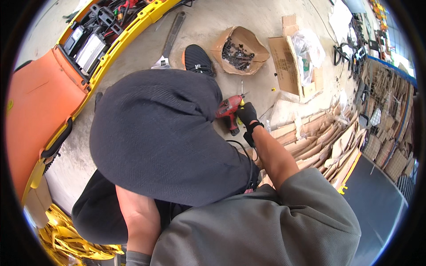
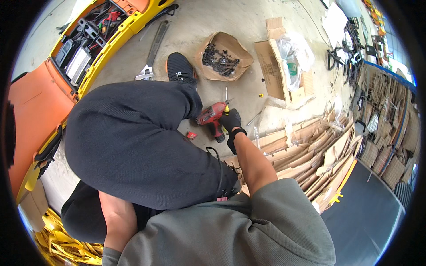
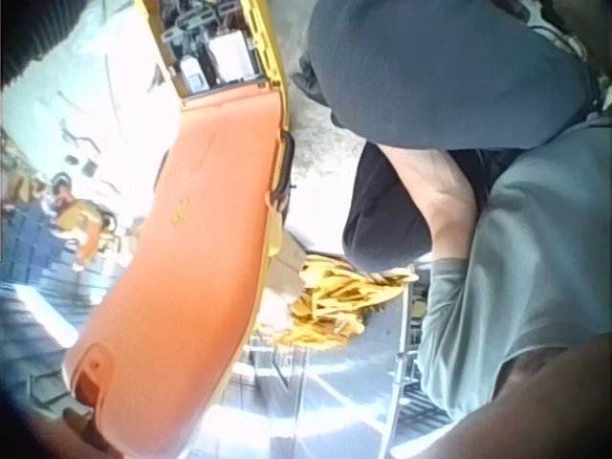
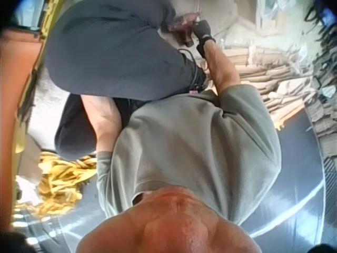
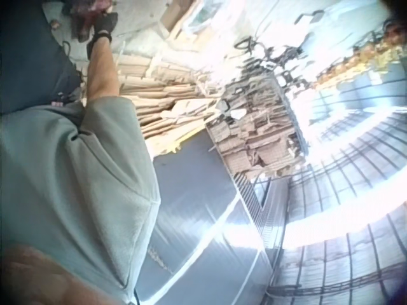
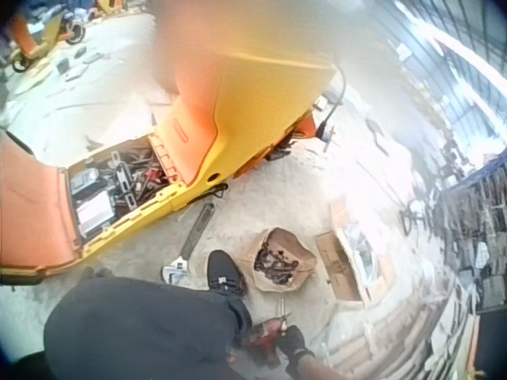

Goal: The person works on the internal components of a motorcycle using various tools. They use a drill to loosen or tighten fasteners, handle small wires and connectors by hand, and use a screwdriver and an adjustable wrench to manipulate mechanical parts within the engine compartment.

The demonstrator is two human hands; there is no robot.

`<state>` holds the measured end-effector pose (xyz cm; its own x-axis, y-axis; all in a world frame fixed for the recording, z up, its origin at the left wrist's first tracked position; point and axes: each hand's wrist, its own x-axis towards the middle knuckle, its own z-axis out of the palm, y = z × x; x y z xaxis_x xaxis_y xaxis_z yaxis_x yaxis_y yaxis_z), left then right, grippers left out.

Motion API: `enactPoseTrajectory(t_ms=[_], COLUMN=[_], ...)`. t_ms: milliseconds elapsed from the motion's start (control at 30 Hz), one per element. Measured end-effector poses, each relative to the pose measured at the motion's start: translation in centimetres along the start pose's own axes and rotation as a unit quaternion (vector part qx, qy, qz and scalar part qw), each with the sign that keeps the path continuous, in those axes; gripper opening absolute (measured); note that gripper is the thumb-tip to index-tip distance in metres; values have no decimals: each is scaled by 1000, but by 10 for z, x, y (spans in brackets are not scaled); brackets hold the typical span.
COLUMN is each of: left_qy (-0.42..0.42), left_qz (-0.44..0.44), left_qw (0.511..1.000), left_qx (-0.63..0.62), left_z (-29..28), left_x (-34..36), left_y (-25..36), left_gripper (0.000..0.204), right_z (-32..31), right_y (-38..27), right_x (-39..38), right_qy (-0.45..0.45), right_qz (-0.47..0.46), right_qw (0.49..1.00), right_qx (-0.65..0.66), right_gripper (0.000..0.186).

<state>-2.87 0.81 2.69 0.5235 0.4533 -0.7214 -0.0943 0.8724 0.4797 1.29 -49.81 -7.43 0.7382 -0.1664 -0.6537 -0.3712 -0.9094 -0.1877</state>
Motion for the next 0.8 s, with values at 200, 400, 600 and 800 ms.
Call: enactPoseTrajectory(t_ms=[200, 400, 600, 800], left_qy=[-97, 1, 37, 41], left_qz=[-6, 23, 70, 98], left_qw=[995, 992, 985, 979], left_qx=[-21, -122, -153, -177], left_z=[-29, -4, 3, -6], left_x=[4, 6, -4, -11], left_y=[0, -27, -15, -3], left_gripper=[39, 36, 51, 48], right_z=[-16, -112, -163, -101], right_y=[37, -27, -274, -439], right_x=[-13, -43, -56, -64], right_qy=[113, 112, -36, -79], right_qz=[-7, -163, -559, -701], right_qw=[989, 965, 826, 678], right_qx=[93, 173, -69, -209], right_gripper=[44, 28, 22, 26])
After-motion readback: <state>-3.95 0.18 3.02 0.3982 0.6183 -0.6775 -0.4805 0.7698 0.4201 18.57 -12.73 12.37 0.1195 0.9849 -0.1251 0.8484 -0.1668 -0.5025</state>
